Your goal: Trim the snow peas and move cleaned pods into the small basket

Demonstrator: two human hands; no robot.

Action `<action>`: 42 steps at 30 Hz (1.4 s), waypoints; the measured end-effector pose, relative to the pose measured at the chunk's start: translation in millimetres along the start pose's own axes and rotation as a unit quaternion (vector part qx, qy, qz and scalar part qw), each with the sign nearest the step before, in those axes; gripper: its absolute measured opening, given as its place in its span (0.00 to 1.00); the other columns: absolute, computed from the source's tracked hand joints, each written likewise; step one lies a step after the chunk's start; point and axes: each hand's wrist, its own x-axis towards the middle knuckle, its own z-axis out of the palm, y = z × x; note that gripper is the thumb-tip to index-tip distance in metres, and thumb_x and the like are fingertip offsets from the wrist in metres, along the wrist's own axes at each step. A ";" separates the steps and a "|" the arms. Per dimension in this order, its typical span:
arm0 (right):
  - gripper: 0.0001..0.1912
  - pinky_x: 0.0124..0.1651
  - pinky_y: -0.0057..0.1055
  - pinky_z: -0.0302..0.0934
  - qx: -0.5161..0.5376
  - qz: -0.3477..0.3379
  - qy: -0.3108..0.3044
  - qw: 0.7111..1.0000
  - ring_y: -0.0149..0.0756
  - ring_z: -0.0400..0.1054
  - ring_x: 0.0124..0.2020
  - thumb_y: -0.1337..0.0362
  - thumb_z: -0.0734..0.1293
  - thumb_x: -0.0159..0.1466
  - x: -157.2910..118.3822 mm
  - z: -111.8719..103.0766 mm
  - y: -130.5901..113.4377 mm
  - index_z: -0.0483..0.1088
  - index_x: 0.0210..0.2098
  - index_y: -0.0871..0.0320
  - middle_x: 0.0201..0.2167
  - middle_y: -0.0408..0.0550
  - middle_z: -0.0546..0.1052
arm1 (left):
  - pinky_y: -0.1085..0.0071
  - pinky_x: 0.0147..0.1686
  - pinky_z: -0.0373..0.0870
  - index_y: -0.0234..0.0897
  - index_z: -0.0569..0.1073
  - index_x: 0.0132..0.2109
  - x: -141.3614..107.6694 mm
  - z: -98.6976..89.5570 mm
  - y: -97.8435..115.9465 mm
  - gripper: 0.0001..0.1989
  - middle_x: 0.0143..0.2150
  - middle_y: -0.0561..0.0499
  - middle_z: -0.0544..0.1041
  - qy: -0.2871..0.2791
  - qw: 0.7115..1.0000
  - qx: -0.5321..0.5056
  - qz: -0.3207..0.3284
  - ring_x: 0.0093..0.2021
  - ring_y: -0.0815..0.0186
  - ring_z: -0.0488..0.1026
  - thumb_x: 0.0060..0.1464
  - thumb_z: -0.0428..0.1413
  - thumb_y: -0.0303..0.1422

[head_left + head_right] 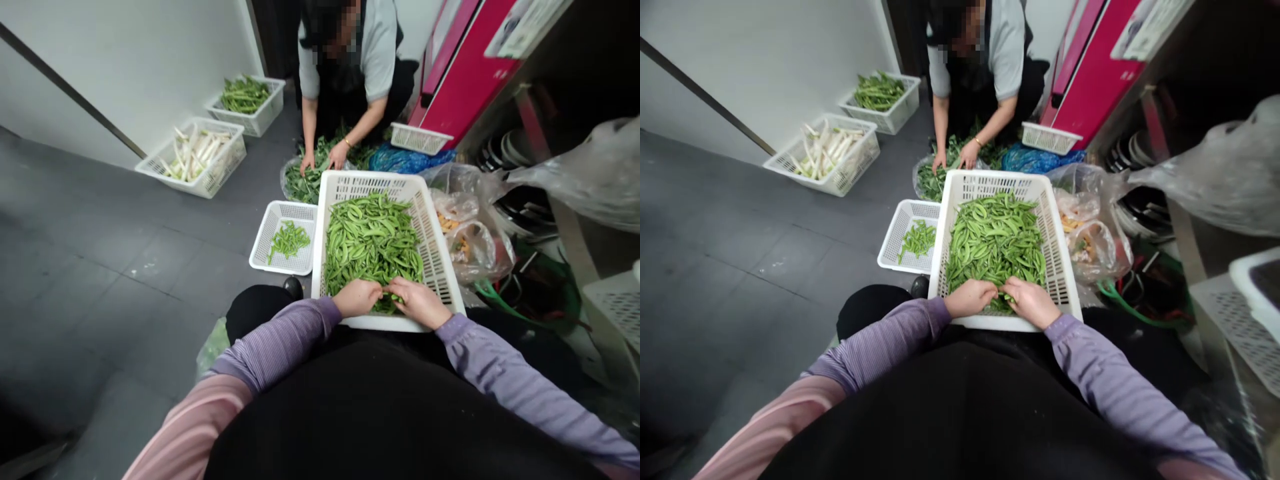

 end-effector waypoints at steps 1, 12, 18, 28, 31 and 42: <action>0.16 0.34 0.29 0.63 0.006 -0.002 0.002 1.000 0.36 0.69 0.33 0.72 0.60 0.55 1.0 -1.5 -1.3 0.71 0.42 0.56 0.36 0.49 0.73 | 0.77 0.33 0.63 0.33 0.74 0.36 -0.6 0.2 -1.0 0.12 0.31 0.50 0.76 0.004 1.000 -0.006 0.005 0.31 0.69 0.70 0.57 0.45 0.29; 0.09 0.41 0.36 0.63 0.298 0.116 0.199 0.926 0.38 0.68 0.36 0.64 0.61 0.56 6.1 -13.6 -23.6 0.73 0.31 0.57 0.33 0.50 0.75 | 0.75 0.32 0.65 0.31 0.73 0.34 -3.4 -1.4 -3.1 0.14 0.28 0.49 0.73 0.053 0.997 -0.036 -0.043 0.28 0.70 0.68 0.55 0.43 0.27; 0.13 0.28 0.32 0.59 0.511 0.277 0.243 0.777 0.29 0.60 0.19 0.54 0.66 0.53 1.7 -33.1 -20.6 0.67 0.31 0.58 0.22 0.44 0.72 | 0.66 0.38 0.67 0.27 0.74 0.38 -8.2 1.7 -18.8 0.11 0.35 0.40 0.74 -0.068 0.985 0.082 -0.136 0.37 0.59 0.71 0.45 0.52 0.22; 0.20 0.26 0.30 0.57 0.548 0.282 0.122 0.778 0.30 0.58 0.18 0.49 0.65 0.53 -6.2 -18.7 -16.2 0.70 0.35 0.60 0.14 0.39 0.64 | 0.78 0.27 0.64 0.31 0.72 0.38 -4.3 -18.9 6.6 0.16 0.29 0.52 0.73 -0.096 0.989 -0.108 -0.023 0.24 0.74 0.66 0.59 0.41 0.30; 0.17 0.33 0.32 0.60 0.311 0.225 0.140 0.913 0.35 0.65 0.27 0.53 0.63 0.57 -5.4 -22.8 -6.8 0.71 0.38 0.58 0.24 0.46 0.71 | 0.75 0.33 0.64 0.32 0.73 0.32 -5.5 -20.3 4.8 0.15 0.29 0.48 0.74 -0.075 0.996 0.055 0.006 0.30 0.68 0.70 0.58 0.44 0.31; 0.16 0.27 0.28 0.56 0.504 0.225 0.044 0.833 0.29 0.60 0.21 0.52 0.70 0.47 36.4 -25.9 -16.5 0.64 0.24 0.57 0.18 0.40 0.67 | 0.75 0.41 0.63 0.33 0.72 0.36 -4.7 -16.7 7.4 0.16 0.36 0.47 0.75 0.147 0.989 0.024 -0.007 0.38 0.69 0.70 0.61 0.40 0.30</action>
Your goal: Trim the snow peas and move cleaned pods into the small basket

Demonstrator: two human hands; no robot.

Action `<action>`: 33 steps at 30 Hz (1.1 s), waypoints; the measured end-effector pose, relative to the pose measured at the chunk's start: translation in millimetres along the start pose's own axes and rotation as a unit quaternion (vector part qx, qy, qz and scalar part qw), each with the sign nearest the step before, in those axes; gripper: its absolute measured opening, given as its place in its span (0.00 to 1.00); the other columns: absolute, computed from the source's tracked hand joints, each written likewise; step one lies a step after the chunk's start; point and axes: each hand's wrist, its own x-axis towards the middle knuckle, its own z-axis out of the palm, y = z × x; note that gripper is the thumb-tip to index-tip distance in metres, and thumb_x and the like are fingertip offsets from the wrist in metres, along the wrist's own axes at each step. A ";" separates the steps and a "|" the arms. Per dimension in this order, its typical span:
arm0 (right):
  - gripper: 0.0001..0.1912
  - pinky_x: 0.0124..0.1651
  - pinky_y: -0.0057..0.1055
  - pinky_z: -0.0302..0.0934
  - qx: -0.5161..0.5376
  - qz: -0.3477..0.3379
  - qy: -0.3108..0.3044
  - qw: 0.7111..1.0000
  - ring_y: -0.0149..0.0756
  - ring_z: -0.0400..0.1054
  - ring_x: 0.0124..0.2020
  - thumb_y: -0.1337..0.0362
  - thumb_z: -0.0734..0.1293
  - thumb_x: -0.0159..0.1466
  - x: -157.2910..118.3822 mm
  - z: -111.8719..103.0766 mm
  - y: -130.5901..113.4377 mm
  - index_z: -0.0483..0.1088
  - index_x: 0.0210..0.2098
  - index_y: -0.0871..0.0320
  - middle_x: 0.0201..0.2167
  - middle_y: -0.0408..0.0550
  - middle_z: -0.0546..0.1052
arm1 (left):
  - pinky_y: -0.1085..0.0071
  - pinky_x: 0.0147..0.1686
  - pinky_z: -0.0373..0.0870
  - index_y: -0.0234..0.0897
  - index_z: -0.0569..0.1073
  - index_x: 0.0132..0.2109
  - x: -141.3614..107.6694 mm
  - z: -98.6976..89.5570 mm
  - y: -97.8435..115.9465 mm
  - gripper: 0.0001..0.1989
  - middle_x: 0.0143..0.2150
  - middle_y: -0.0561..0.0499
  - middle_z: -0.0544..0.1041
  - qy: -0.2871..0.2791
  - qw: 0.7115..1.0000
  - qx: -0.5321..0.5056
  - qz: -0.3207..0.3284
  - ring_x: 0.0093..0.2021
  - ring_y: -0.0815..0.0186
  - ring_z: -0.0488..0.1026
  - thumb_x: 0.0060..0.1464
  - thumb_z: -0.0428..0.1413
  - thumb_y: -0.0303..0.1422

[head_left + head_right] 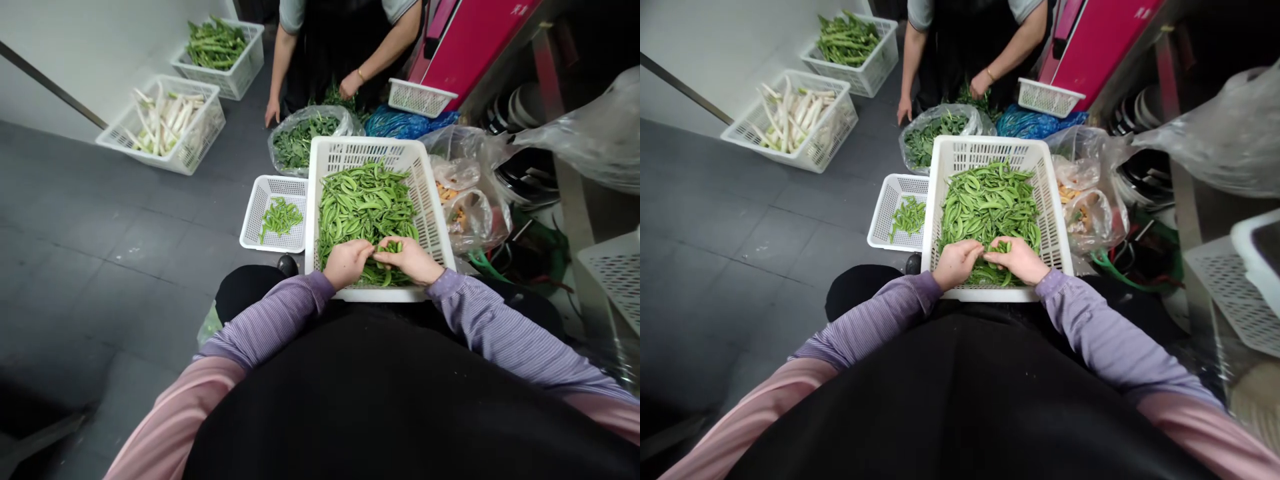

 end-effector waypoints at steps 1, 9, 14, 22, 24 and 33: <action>0.18 0.25 0.28 0.56 0.088 0.042 0.020 0.995 0.28 0.58 0.19 0.51 0.71 0.46 -0.4 0.3 1.2 0.63 0.24 0.57 0.17 0.38 0.65 | 0.75 0.41 0.63 0.33 0.72 0.37 0.1 0.7 -0.7 0.16 0.36 0.47 0.75 0.004 1.000 0.005 -0.009 0.39 0.68 0.70 0.61 0.40 0.30; 0.16 0.23 0.29 0.58 0.093 0.056 0.159 0.981 0.30 0.58 0.18 0.50 0.63 0.54 0.9 -65.6 44.3 0.56 0.23 0.54 0.16 0.40 0.63 | 0.67 0.38 0.68 0.29 0.74 0.39 -5.1 18.7 -19.4 0.12 0.41 0.38 0.73 -0.291 0.940 0.171 -0.054 0.41 0.57 0.72 0.50 0.49 0.25; 0.05 0.28 0.26 0.58 -0.429 -0.072 -0.133 0.891 0.31 0.66 0.25 0.69 0.67 0.50 -4.9 -44.3 61.1 0.71 0.28 0.55 0.26 0.44 0.73 | 0.69 0.41 0.68 0.31 0.74 0.44 -2.5 18.3 -16.5 0.14 0.46 0.39 0.72 -0.251 0.954 0.158 -0.037 0.42 0.59 0.72 0.51 0.49 0.29; 0.10 0.42 0.29 0.62 -0.384 -0.171 -0.103 0.902 0.34 0.70 0.38 0.64 0.61 0.59 -1.7 -31.2 51.9 0.73 0.36 0.56 0.38 0.47 0.75 | 0.76 0.33 0.66 0.32 0.74 0.35 2.4 17.5 -10.6 0.13 0.30 0.50 0.75 -0.241 0.965 -0.070 -0.071 0.28 0.70 0.70 0.55 0.45 0.30; 0.11 0.43 0.30 0.62 -0.347 -0.185 -0.091 0.915 0.35 0.70 0.38 0.62 0.59 0.60 -5.5 -32.8 45.0 0.72 0.37 0.56 0.37 0.47 0.75 | 0.78 0.26 0.64 0.32 0.72 0.35 3.1 16.1 -8.8 0.13 0.26 0.53 0.73 -0.251 0.948 -0.163 -0.109 0.21 0.74 0.66 0.55 0.44 0.29; 0.11 0.40 0.31 0.62 -0.374 -0.218 -0.078 0.898 0.36 0.69 0.36 0.64 0.59 0.59 -12.4 -24.0 27.0 0.72 0.35 0.57 0.33 0.49 0.75 | 0.82 0.15 0.55 0.32 0.66 0.28 0.8 5.3 -2.2 0.08 0.20 0.58 0.63 -0.236 0.901 -0.329 -0.154 0.15 0.78 0.57 0.49 0.43 0.25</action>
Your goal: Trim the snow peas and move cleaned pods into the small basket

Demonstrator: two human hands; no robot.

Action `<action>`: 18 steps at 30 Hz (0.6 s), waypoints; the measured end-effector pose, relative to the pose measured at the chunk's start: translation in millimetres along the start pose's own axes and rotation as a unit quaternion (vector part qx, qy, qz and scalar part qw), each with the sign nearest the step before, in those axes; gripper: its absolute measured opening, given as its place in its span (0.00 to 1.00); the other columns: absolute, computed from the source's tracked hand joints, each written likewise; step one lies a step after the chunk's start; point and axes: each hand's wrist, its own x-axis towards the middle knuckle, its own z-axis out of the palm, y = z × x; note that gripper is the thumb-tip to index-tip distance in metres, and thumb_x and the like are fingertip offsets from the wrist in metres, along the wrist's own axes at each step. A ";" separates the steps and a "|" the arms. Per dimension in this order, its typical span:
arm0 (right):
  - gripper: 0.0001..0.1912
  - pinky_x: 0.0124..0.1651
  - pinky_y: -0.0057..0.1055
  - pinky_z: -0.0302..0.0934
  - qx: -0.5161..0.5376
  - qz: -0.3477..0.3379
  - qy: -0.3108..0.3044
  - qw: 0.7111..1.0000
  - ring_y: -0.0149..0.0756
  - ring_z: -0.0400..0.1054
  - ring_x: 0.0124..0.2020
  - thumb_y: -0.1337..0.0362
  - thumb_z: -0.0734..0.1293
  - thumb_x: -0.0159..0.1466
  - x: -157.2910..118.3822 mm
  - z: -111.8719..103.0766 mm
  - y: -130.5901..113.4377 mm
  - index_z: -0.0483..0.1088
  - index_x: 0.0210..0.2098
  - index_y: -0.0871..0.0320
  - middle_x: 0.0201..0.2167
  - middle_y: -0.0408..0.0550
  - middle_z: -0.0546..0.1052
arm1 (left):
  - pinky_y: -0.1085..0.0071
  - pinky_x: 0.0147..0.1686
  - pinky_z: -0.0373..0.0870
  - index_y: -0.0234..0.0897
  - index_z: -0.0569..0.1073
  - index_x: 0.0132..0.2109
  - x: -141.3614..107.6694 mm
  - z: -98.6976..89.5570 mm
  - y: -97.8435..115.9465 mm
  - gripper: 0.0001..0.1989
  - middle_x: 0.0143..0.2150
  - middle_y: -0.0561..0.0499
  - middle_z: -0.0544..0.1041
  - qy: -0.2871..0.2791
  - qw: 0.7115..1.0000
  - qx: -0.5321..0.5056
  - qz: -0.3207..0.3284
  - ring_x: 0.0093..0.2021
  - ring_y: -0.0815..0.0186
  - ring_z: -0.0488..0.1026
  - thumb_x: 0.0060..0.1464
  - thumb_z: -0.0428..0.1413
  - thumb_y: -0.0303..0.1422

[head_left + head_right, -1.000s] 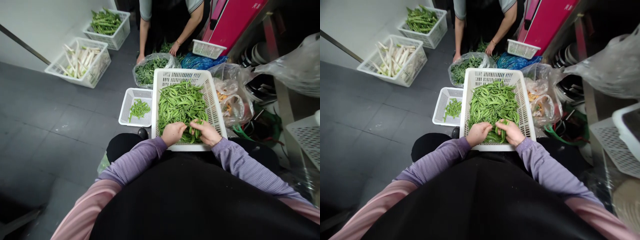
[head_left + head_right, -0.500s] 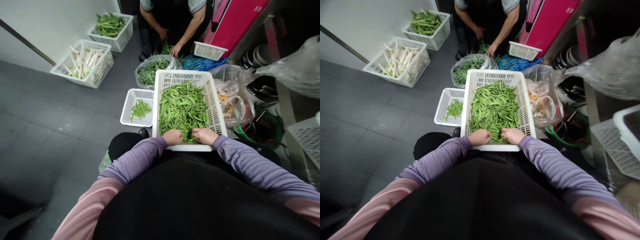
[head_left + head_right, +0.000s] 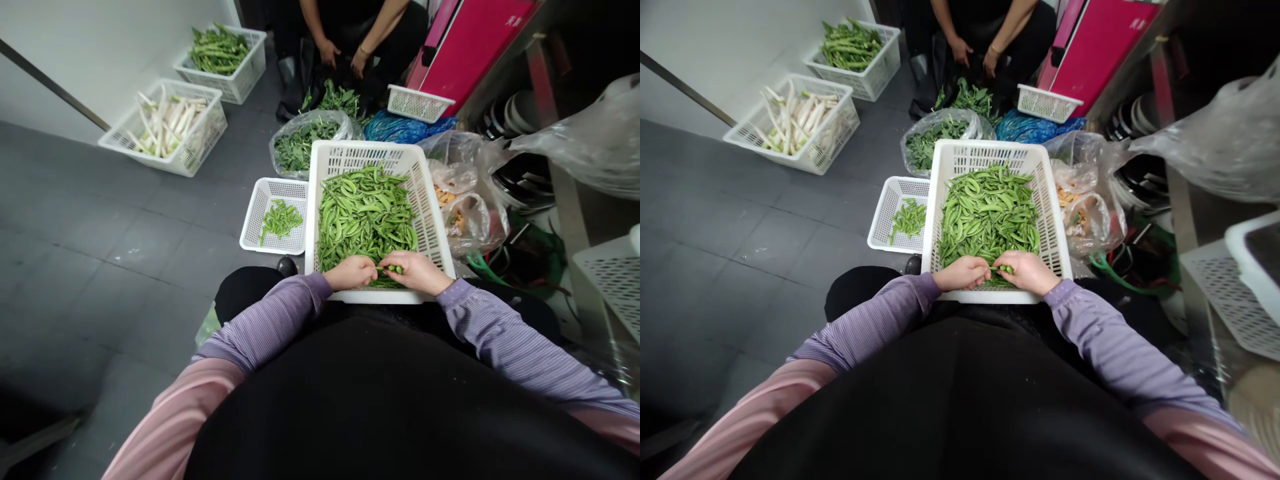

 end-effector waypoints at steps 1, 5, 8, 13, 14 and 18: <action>0.10 0.39 0.31 0.62 0.006 0.006 0.009 1.000 0.36 0.69 0.36 0.65 0.60 0.59 -0.2 0.3 -1.9 0.72 0.35 0.56 0.33 0.49 0.76 | 0.82 0.16 0.55 0.32 0.66 0.27 -1.1 -0.7 1.1 0.09 0.19 0.58 0.63 0.001 1.000 0.003 0.002 0.15 0.78 0.57 0.49 0.43 0.25; 0.09 0.40 0.32 0.62 0.112 0.053 0.081 0.989 0.36 0.69 0.35 0.63 0.61 0.57 -2.6 3.4 -14.5 0.72 0.32 0.57 0.33 0.48 0.76 | 0.80 0.14 0.52 0.33 0.66 0.28 -3.4 -2.4 5.3 0.10 0.18 0.57 0.61 -0.009 0.999 -0.030 -0.016 0.14 0.77 0.55 0.49 0.41 0.27; 0.08 0.36 0.32 0.62 0.223 0.138 0.145 0.954 0.35 0.69 0.30 0.61 0.64 0.54 -4.1 7.2 -23.3 0.71 0.30 0.58 0.27 0.46 0.75 | 0.77 0.18 0.57 0.32 0.68 0.30 -0.8 -3.5 1.4 0.12 0.20 0.54 0.64 0.024 0.997 0.078 -0.013 0.18 0.74 0.60 0.50 0.41 0.29; 0.14 0.20 0.27 0.54 0.451 0.240 0.245 0.824 0.27 0.58 0.14 0.55 0.69 0.50 -5.1 4.5 -21.0 0.66 0.31 0.57 0.14 0.36 0.67 | 0.66 0.36 0.67 0.29 0.74 0.32 3.9 -7.8 -17.9 0.11 0.34 0.40 0.74 0.034 0.897 0.430 -0.093 0.37 0.57 0.72 0.49 0.47 0.29; 0.15 0.20 0.26 0.53 0.476 0.236 0.260 0.806 0.27 0.58 0.14 0.55 0.69 0.49 -5.5 2.8 -18.9 0.65 0.31 0.57 0.14 0.36 0.67 | 0.65 0.38 0.67 0.29 0.74 0.35 3.2 -8.6 -19.7 0.12 0.36 0.39 0.74 0.028 0.888 0.447 -0.105 0.39 0.56 0.72 0.50 0.47 0.29; 0.18 0.20 0.25 0.52 0.492 0.248 0.236 0.800 0.26 0.58 0.14 0.55 0.71 0.47 -8.0 2.1 -13.8 0.65 0.31 0.58 0.14 0.36 0.67 | 0.70 0.41 0.67 0.30 0.67 0.51 -3.3 -10.1 -11.5 0.22 0.49 0.40 0.70 0.054 0.919 0.391 0.006 0.41 0.61 0.71 0.48 0.53 0.30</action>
